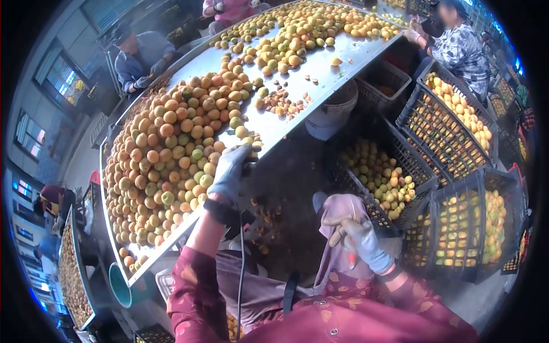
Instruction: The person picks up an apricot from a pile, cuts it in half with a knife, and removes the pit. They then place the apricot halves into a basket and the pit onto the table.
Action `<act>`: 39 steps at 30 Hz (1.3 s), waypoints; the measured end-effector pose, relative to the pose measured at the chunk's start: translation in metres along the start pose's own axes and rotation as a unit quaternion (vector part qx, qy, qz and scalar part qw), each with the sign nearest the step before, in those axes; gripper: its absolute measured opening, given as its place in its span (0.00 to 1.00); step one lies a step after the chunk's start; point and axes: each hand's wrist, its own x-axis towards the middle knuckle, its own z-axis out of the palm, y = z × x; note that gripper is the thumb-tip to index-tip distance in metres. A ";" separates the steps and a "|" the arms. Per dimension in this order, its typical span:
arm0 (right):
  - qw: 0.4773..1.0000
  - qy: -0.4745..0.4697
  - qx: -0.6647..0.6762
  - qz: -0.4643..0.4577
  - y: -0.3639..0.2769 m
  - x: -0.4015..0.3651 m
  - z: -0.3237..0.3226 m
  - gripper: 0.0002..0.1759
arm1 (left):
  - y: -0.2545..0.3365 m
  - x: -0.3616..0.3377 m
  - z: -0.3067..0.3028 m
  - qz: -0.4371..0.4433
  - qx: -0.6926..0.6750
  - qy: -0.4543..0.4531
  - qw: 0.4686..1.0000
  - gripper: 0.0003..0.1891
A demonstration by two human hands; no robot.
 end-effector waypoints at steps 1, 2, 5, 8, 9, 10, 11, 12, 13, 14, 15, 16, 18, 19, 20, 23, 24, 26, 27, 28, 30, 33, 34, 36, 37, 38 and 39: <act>0.999 0.010 0.026 0.029 -0.003 -0.002 0.002 0.24 | -0.003 0.026 0.006 -0.011 -0.023 -0.008 1.000 0.13; 0.997 0.020 0.053 0.059 -0.002 -0.003 0.003 0.24 | -0.005 0.055 0.011 -0.018 -0.033 -0.050 0.998 0.11; 0.996 0.022 0.054 0.067 0.003 0.000 -0.005 0.25 | 0.005 0.103 0.036 0.026 -0.071 -0.085 0.993 0.09; 0.996 0.025 0.062 0.066 -0.002 -0.001 -0.012 0.25 | 0.001 0.130 0.042 0.039 -0.088 -0.103 0.990 0.13; 0.996 0.021 0.073 0.052 -0.004 -0.001 -0.013 0.24 | -0.001 0.129 0.048 0.031 -0.067 -0.072 0.995 0.16; 0.996 0.017 0.085 0.038 -0.007 -0.002 -0.014 0.24 | -0.003 0.127 0.052 0.023 -0.046 -0.041 0.998 0.19; 0.988 0.049 0.124 0.072 -0.011 -0.001 -0.012 0.23 | -0.005 0.121 0.050 0.054 0.024 -0.067 0.996 0.24; 0.988 0.050 0.128 0.074 -0.011 0.000 -0.014 0.23 | 0.010 0.101 0.069 0.024 0.106 -0.022 0.994 0.21; 0.987 0.054 0.136 0.068 -0.011 0.001 -0.015 0.22 | 0.014 0.088 0.068 0.211 0.298 -0.091 0.926 0.19; 0.986 0.058 0.144 0.064 -0.011 0.000 -0.017 0.22 | 0.015 0.072 0.066 0.380 0.465 -0.155 0.785 0.18; 0.983 0.048 0.164 0.070 -0.005 0.000 -0.020 0.22 | 0.017 0.051 0.078 0.315 0.406 -0.198 0.835 0.18; 0.982 0.049 0.165 0.075 0.008 0.003 -0.023 0.22 | 0.026 0.025 0.092 0.246 0.342 -0.237 0.875 0.17; 0.990 0.069 0.120 0.026 0.033 0.006 -0.025 0.21 | 0.089 -0.042 0.106 0.405 0.404 -0.339 0.747 0.20; 0.981 0.092 0.166 0.052 0.001 0.002 -0.012 0.18 | 0.115 -0.070 0.126 0.287 0.470 -0.395 0.736 0.19; 0.991 0.135 0.004 -0.024 0.006 0.000 -0.011 0.21 | 0.134 -0.094 0.146 0.160 0.523 -0.444 0.710 0.19; 0.995 0.095 0.043 -0.001 0.005 0.000 -0.008 0.23 | 0.145 -0.140 0.141 0.442 0.591 -0.401 0.543 0.16; 0.995 0.080 0.063 0.012 0.006 -0.005 -0.006 0.24 | 0.138 -0.150 0.136 0.430 0.581 -0.407 0.559 0.15; 0.995 0.041 0.090 0.013 0.006 -0.004 -0.010 0.27 | 0.130 -0.168 0.133 0.421 0.570 -0.397 0.583 0.15; 0.995 0.084 -0.040 -0.038 0.011 -0.004 -0.001 0.28 | 0.128 -0.175 0.131 0.421 0.567 -0.392 0.589 0.15; 0.996 0.077 -0.041 -0.035 0.008 -0.008 0.002 0.28 | 0.126 -0.184 0.128 0.415 0.564 -0.392 0.596 0.15; 0.994 0.098 0.020 0.036 -0.003 -0.007 0.007 0.28 | 0.123 -0.201 0.124 0.406 0.562 -0.389 0.607 0.15; 0.996 0.084 0.007 -0.025 -0.005 -0.006 0.007 0.25 | 0.117 -0.221 0.118 0.400 0.558 -0.368 0.627 0.15; 0.983 0.079 -0.103 -0.127 0.016 -0.002 0.002 0.27 | 0.115 -0.225 0.117 0.404 0.556 -0.362 0.631 0.15; 0.993 0.098 -0.019 -0.058 0.014 -0.005 0.004 0.27 | 0.110 -0.234 0.114 0.405 0.551 -0.350 0.640 0.15; 0.993 0.093 -0.016 -0.070 0.017 -0.003 0.005 0.27 | 0.108 -0.239 0.110 0.401 0.551 -0.342 0.647 0.14; 0.992 0.093 -0.016 -0.079 0.018 -0.004 0.003 0.28 | 0.105 -0.244 0.109 0.399 0.545 -0.337 0.656 0.14; 0.991 0.109 0.073 -0.005 0.014 -0.007 0.004 0.28 | 0.104 -0.247 0.108 0.403 0.540 -0.335 0.658 0.14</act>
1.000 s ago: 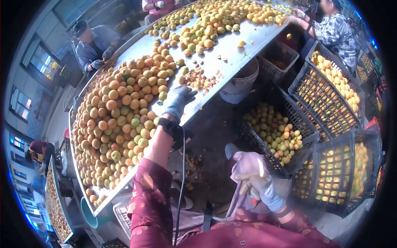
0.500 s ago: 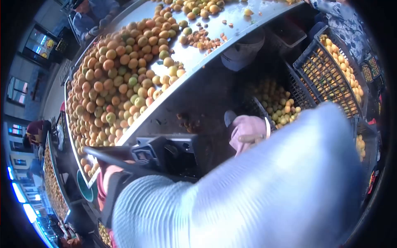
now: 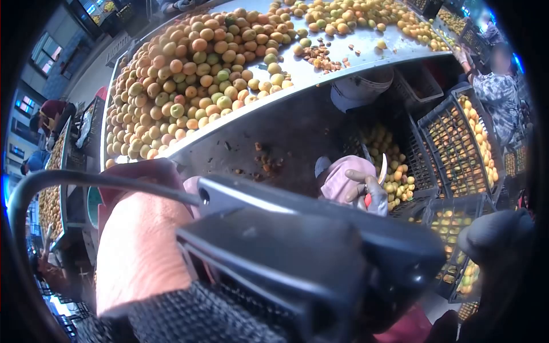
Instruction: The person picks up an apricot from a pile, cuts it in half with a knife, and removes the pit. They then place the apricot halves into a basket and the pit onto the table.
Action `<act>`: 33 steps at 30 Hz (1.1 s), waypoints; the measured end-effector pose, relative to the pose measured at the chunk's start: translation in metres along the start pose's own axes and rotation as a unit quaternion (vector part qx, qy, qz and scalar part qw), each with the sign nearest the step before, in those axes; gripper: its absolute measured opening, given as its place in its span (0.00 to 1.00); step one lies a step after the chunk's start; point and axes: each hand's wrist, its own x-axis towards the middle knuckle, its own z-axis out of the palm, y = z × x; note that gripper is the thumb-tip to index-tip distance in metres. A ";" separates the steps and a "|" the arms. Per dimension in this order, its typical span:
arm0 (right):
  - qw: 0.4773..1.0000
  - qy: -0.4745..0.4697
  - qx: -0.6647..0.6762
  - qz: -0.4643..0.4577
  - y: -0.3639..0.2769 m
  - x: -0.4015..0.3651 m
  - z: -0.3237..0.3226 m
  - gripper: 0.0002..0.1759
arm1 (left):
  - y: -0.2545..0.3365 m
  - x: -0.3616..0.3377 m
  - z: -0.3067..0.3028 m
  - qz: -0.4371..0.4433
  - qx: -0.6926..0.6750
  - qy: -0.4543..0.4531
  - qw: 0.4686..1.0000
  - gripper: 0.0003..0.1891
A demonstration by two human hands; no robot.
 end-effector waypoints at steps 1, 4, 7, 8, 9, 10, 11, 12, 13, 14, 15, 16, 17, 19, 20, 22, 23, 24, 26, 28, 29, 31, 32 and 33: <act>1.000 -0.002 -0.003 -0.005 -0.002 -0.001 0.001 0.28 | 0.003 -0.002 0.001 0.003 -0.003 0.004 1.000 0.14; 0.999 -0.011 0.040 0.005 -0.006 -0.004 0.004 0.28 | 0.010 -0.008 0.004 0.006 -0.011 0.009 1.000 0.14; 0.998 -0.029 0.048 -0.016 -0.005 -0.003 0.001 0.28 | 0.018 -0.016 0.008 0.005 -0.026 0.011 1.000 0.14; 0.999 -0.009 0.052 -0.010 -0.003 -0.003 0.001 0.26 | 0.021 -0.018 0.010 0.006 -0.034 0.011 0.999 0.14; 0.999 -0.006 0.051 -0.012 -0.004 -0.005 0.002 0.26 | 0.023 -0.019 0.012 0.011 -0.040 0.011 0.999 0.14; 0.999 -0.005 0.040 -0.012 -0.008 -0.005 0.004 0.26 | 0.024 -0.020 0.014 0.015 -0.046 0.014 0.999 0.14; 0.999 -0.007 0.030 -0.011 -0.011 -0.005 0.006 0.25 | 0.026 -0.021 0.016 0.017 -0.050 0.017 0.998 0.14; 1.000 -0.010 0.007 -0.018 -0.013 -0.007 0.007 0.25 | 0.027 -0.022 0.017 0.019 -0.055 0.019 0.998 0.14; 1.000 -0.010 0.005 -0.021 -0.013 -0.007 0.007 0.25 | 0.028 -0.022 0.019 0.023 -0.059 0.022 0.998 0.14; 0.999 -0.016 0.004 -0.034 -0.011 -0.006 0.007 0.25 | 0.029 -0.023 0.021 0.025 -0.063 0.024 0.997 0.14; 0.999 -0.022 0.003 -0.046 -0.013 -0.006 0.009 0.25 | 0.031 -0.025 0.022 0.025 -0.068 0.028 0.997 0.14; 0.999 -0.024 -0.001 -0.046 -0.015 -0.006 0.011 0.25 | 0.032 -0.026 0.024 0.026 -0.074 0.032 0.996 0.14; 0.999 -0.022 0.015 -0.030 -0.014 -0.006 0.008 0.25 | 0.033 -0.027 0.026 0.030 -0.080 0.033 0.996 0.14; 0.998 -0.021 0.037 -0.045 -0.004 -0.003 0.004 0.25 | 0.034 -0.028 0.030 0.044 -0.098 0.024 0.994 0.14; 0.998 -0.016 0.040 -0.042 0.000 -0.003 0.002 0.26 | 0.033 -0.030 0.033 0.048 -0.106 0.020 0.993 0.14; 0.998 -0.009 0.050 -0.033 0.005 -0.004 0.001 0.26 | 0.031 -0.035 0.037 0.052 -0.125 0.007 0.991 0.14; 0.997 -0.027 0.064 -0.035 0.006 -0.001 -0.005 0.26 | 0.029 -0.037 0.038 0.055 -0.132 0.002 0.990 0.14; 0.995 -0.047 0.076 -0.037 0.006 0.001 -0.006 0.26 | 0.027 -0.038 0.041 0.057 -0.140 -0.001 0.989 0.14; 0.996 -0.035 0.066 -0.039 0.001 -0.010 -0.002 0.26 | 0.027 -0.039 0.049 0.063 -0.165 -0.010 0.984 0.14; 0.997 -0.029 0.060 -0.046 0.000 -0.005 0.002 0.26 | 0.019 -0.042 0.043 0.063 -0.160 -0.013 0.985 0.14; 0.998 -0.023 0.054 -0.029 0.000 -0.002 -0.001 0.26 | 0.012 -0.047 0.036 0.063 -0.149 -0.015 0.987 0.14; 0.998 -0.004 0.058 0.002 0.000 0.001 -0.002 0.27 | -0.002 -0.050 0.028 0.063 -0.133 -0.017 0.989 0.14; 0.999 0.001 0.054 0.004 0.000 0.000 0.000 0.26 | -0.009 -0.051 0.026 0.062 -0.132 -0.017 0.989 0.14; 0.999 0.006 0.049 0.006 -0.002 -0.001 0.001 0.26 | -0.009 -0.049 0.023 0.062 -0.131 -0.017 0.989 0.14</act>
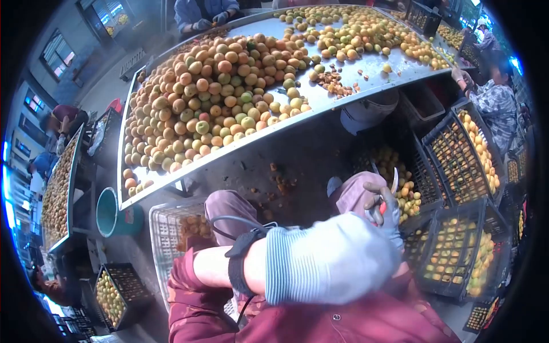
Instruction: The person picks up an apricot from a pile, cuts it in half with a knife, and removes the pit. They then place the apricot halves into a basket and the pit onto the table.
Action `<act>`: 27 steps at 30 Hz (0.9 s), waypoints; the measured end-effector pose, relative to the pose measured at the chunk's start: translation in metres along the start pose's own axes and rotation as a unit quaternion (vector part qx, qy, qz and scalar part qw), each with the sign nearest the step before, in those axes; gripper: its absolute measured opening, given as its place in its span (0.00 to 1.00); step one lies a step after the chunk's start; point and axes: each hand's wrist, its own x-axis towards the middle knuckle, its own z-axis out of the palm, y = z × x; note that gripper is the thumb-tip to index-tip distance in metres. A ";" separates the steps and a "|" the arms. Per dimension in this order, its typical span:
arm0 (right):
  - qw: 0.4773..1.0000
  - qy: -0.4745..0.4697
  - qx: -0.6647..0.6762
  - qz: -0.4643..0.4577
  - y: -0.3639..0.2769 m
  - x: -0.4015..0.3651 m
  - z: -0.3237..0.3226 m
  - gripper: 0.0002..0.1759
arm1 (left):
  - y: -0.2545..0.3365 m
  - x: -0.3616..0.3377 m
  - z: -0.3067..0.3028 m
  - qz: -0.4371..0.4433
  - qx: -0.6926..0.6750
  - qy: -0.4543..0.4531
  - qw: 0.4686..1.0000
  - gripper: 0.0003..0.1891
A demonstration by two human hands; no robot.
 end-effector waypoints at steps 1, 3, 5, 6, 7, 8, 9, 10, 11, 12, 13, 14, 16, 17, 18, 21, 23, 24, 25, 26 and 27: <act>1.000 -0.004 0.016 -0.005 0.002 0.001 0.001 0.26 | -0.021 -0.007 0.003 -0.015 -0.039 0.018 0.999 0.13; 0.997 -0.020 -0.051 -0.055 0.002 0.000 0.002 0.26 | -0.056 -0.026 0.002 -0.109 -0.066 0.044 0.991 0.14; 0.998 -0.007 -0.059 -0.020 -0.005 -0.001 0.006 0.27 | -0.078 -0.045 -0.007 -0.239 -0.041 0.068 0.968 0.17; 0.998 -0.010 -0.060 -0.020 -0.005 0.001 0.005 0.27 | -0.092 -0.058 -0.009 -0.289 -0.031 0.082 0.953 0.18; 1.000 -0.003 -0.030 -0.003 -0.004 0.002 0.005 0.26 | -0.116 -0.076 0.000 -0.317 -0.029 0.129 0.939 0.18; 1.000 0.003 0.001 0.013 -0.003 0.003 0.005 0.26 | -0.140 -0.094 0.009 -0.343 -0.025 0.176 0.923 0.19; 0.999 0.023 -0.020 0.022 -0.004 0.004 0.007 0.26 | -0.155 -0.111 0.010 -0.373 -0.017 0.197 0.906 0.18; 0.999 0.021 -0.021 0.024 -0.003 0.003 0.008 0.26 | -0.164 -0.126 0.009 -0.403 -0.010 0.217 0.889 0.17; 0.999 0.025 -0.029 0.015 -0.002 0.003 0.008 0.26 | -0.169 -0.141 0.006 -0.411 0.083 0.229 0.879 0.16; 0.999 0.030 -0.037 0.005 -0.001 0.004 0.008 0.26 | -0.183 -0.159 0.005 -0.417 0.079 0.250 0.870 0.16; 0.998 0.041 -0.040 0.006 0.000 0.004 0.008 0.26 | -0.175 -0.164 -0.012 -0.492 0.068 0.246 0.832 0.14; 0.998 0.040 -0.041 0.009 0.001 0.005 0.008 0.26 | -0.173 -0.170 -0.024 -0.570 0.058 0.258 0.778 0.14; 0.999 0.028 -0.029 0.016 -0.001 0.008 0.009 0.25 | -0.219 -0.219 -0.021 -0.570 0.144 0.332 0.738 0.15; 0.995 0.034 -0.090 -0.007 -0.001 0.009 0.013 0.25 | -0.240 -0.244 -0.023 -0.568 0.191 0.324 0.732 0.15; 0.995 0.033 -0.091 -0.004 0.001 0.011 0.012 0.25 | -0.250 -0.247 -0.035 -0.657 0.149 0.330 0.662 0.16; 0.999 0.032 -0.041 0.012 0.005 0.015 0.005 0.27 | -0.311 -0.285 -0.029 -0.600 0.190 0.391 0.671 0.18; 0.999 0.032 -0.043 0.012 0.005 0.015 0.005 0.28 | -0.338 -0.294 -0.024 -0.599 0.282 0.344 0.666 0.19; 0.999 0.031 -0.043 0.009 0.004 0.016 0.005 0.28 | -0.344 -0.289 -0.026 -0.640 0.292 0.291 0.649 0.19; 0.999 0.033 -0.043 0.009 0.004 0.017 0.006 0.28 | -0.346 -0.287 -0.026 -0.640 0.314 0.281 0.642 0.19; 0.999 0.031 -0.041 0.009 0.004 0.018 0.005 0.29 | -0.348 -0.286 -0.025 -0.641 0.335 0.271 0.635 0.20; 0.999 0.031 -0.039 0.010 0.004 0.016 0.005 0.29 | -0.349 -0.285 -0.025 -0.641 0.334 0.269 0.637 0.20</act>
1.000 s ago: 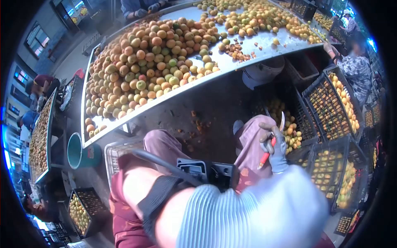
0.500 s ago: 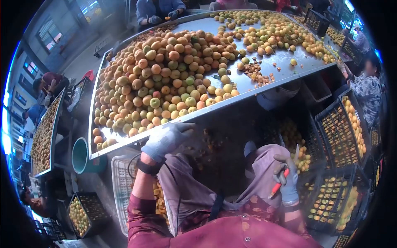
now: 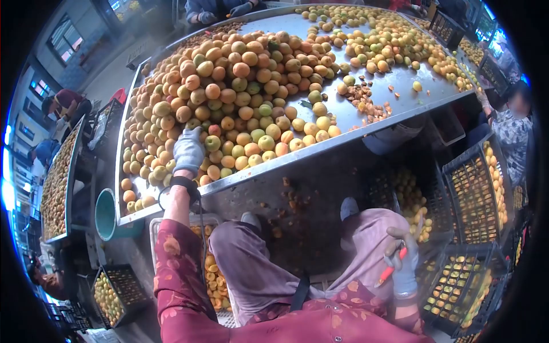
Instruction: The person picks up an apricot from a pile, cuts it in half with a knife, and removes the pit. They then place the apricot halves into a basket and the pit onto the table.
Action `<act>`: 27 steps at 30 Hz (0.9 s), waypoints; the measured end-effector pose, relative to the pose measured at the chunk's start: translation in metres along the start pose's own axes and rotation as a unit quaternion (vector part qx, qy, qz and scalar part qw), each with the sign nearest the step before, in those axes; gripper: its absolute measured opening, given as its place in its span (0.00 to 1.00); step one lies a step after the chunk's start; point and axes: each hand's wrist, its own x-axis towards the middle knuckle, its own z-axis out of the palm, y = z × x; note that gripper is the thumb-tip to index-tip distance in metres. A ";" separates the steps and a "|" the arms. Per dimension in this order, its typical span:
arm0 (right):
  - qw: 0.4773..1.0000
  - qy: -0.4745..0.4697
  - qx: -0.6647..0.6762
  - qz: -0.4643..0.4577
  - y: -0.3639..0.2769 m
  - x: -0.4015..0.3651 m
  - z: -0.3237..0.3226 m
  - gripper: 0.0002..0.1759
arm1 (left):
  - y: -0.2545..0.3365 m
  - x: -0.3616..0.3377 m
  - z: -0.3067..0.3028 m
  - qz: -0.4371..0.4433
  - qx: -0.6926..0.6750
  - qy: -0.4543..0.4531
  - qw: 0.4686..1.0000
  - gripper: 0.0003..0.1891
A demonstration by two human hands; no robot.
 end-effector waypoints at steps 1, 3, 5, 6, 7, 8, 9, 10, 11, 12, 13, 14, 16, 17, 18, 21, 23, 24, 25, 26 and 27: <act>1.000 0.001 0.000 0.001 0.000 -0.001 0.001 0.29 | 0.001 0.002 0.001 -0.006 0.013 -0.003 1.000 0.20; 0.999 0.014 0.028 0.020 -0.003 -0.002 0.003 0.29 | 0.006 0.004 -0.002 -0.012 0.026 -0.005 1.000 0.20; 0.999 0.017 0.024 0.021 -0.005 -0.002 0.004 0.28 | 0.017 0.006 -0.007 -0.055 0.026 -0.021 0.998 0.20; 0.999 0.018 0.020 0.023 -0.006 -0.002 0.004 0.28 | 0.015 0.003 -0.001 -0.045 0.001 0.012 0.999 0.18; 0.999 0.019 0.023 0.021 -0.007 -0.003 0.006 0.28 | 0.012 0.002 0.003 -0.043 0.002 0.014 0.999 0.18; 0.999 0.027 0.021 0.027 -0.008 -0.004 0.007 0.28 | 0.012 0.001 0.002 -0.073 -0.058 0.022 0.995 0.18; 0.999 0.034 0.019 0.033 -0.010 -0.006 0.008 0.28 | 0.010 -0.001 0.001 -0.102 -0.118 0.030 0.987 0.19; 0.999 0.012 0.017 0.035 -0.012 -0.008 0.008 0.26 | 0.008 -0.004 -0.002 -0.157 -0.149 -0.008 0.976 0.22; 0.999 0.012 0.019 0.031 -0.012 -0.009 0.005 0.26 | 0.005 -0.012 0.002 -0.146 -0.186 0.028 0.971 0.26; 0.999 -0.021 -0.016 0.022 -0.012 -0.010 0.003 0.26 | 0.002 -0.017 -0.002 -0.136 -0.240 0.025 0.961 0.27; 0.997 -0.053 -0.053 0.012 -0.013 -0.010 0.001 0.25 | -0.001 -0.021 -0.005 -0.125 -0.293 0.023 0.948 0.27; 0.997 -0.055 -0.051 0.010 -0.014 -0.012 -0.001 0.25 | -0.004 -0.027 -0.007 -0.127 -0.339 0.017 0.932 0.28; 0.992 -0.090 0.003 0.091 -0.019 -0.014 -0.001 0.22 | 0.015 -0.052 -0.037 -0.083 -0.491 0.018 0.867 0.25; 0.991 -0.094 0.004 0.091 -0.022 -0.015 0.007 0.22 | 0.026 -0.067 -0.050 -0.052 -0.588 0.032 0.806 0.25; 0.984 -0.109 -0.064 0.123 -0.027 -0.018 0.019 0.20 | 0.041 -0.084 -0.074 -0.070 -0.634 0.019 0.770 0.25; 0.949 -0.175 -0.093 0.247 -0.019 -0.034 0.033 0.18 | 0.079 -0.128 -0.116 -0.054 -0.720 0.015 0.692 0.28; 0.937 -0.201 -0.172 0.227 -0.024 -0.046 0.053 0.18 | 0.093 -0.153 -0.126 -0.027 -0.759 -0.005 0.650 0.31; 0.936 -0.240 -0.137 0.216 0.001 -0.043 0.041 0.20 | 0.100 -0.165 -0.131 -0.019 -0.753 -0.028 0.658 0.34; 0.936 -0.238 -0.138 0.218 0.004 -0.046 0.044 0.20 | 0.110 -0.177 -0.136 -0.009 -0.761 -0.019 0.648 0.35; 0.938 -0.249 -0.131 0.201 0.006 -0.049 0.052 0.22 | 0.118 -0.187 -0.134 -0.029 -0.817 -0.033 0.575 0.34; 0.939 -0.260 -0.125 0.188 0.007 -0.053 0.058 0.23 | 0.122 -0.199 -0.130 -0.052 -0.865 -0.048 0.497 0.33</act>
